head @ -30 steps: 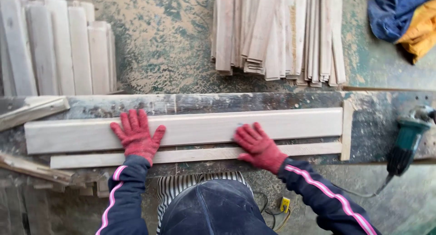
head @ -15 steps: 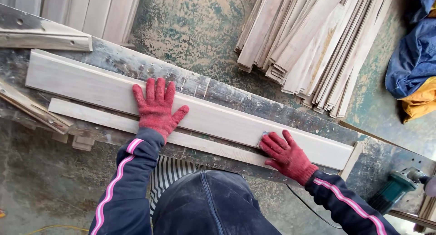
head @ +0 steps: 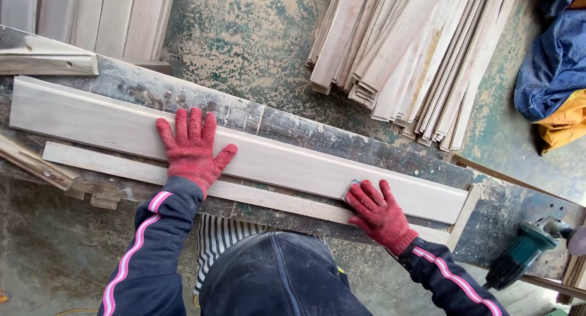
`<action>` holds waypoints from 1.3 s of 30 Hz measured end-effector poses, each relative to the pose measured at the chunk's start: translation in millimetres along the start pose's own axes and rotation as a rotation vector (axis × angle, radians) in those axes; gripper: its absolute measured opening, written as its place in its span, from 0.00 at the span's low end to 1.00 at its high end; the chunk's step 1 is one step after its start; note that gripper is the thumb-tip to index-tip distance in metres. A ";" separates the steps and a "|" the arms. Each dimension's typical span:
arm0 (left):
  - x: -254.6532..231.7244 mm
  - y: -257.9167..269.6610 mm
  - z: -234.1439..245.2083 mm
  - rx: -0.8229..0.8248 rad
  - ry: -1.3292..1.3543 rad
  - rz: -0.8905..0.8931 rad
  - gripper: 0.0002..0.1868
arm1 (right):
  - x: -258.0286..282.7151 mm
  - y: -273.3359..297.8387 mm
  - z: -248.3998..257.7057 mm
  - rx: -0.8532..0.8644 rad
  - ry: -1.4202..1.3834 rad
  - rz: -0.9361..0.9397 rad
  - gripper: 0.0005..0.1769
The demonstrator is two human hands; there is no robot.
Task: The person uses an electric angle grinder with a sanding disc and a manual sanding block to sand a long wooden board on a workbench.
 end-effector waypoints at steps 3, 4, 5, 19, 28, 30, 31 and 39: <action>1.8 -0.7 -3.0 -0.022 -0.007 0.002 0.51 | 15.9 -21.9 -6.0 -0.043 -0.047 -0.026 0.35; 2.5 -1.4 -2.9 -0.023 -0.009 0.006 0.51 | 25.6 -39.1 -7.4 -0.097 -0.106 -0.019 0.34; 2.6 -0.2 -4.9 -0.020 -0.009 0.012 0.51 | 35.7 -55.2 -9.3 -0.150 -0.166 -0.009 0.34; 1.2 0.8 -6.8 -0.044 -0.001 0.009 0.51 | 60.3 -77.7 -18.6 -0.221 -0.211 -0.103 0.36; 1.9 2.1 -6.2 -0.045 0.004 0.001 0.51 | 4.5 33.5 -29.5 -0.098 -0.098 -0.332 0.37; 2.6 4.9 -3.6 -0.051 -0.002 0.001 0.51 | 13.4 29.1 -42.4 -0.069 -0.066 -0.392 0.37; 2.2 3.9 -2.5 -0.051 -0.016 0.003 0.51 | 27.1 12.0 -53.6 -0.112 -0.165 -0.388 0.38; 9.4 -9.5 -34.9 -0.035 0.001 0.034 0.50 | 102.0 -131.4 -36.7 -0.259 -0.382 -0.256 0.46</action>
Point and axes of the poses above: each hand's wrist, its own y-axis away from the middle knuckle, its own z-axis out of the back of the hand, x = y × z, the point moved 5 cm from there along -y, towards the middle knuckle
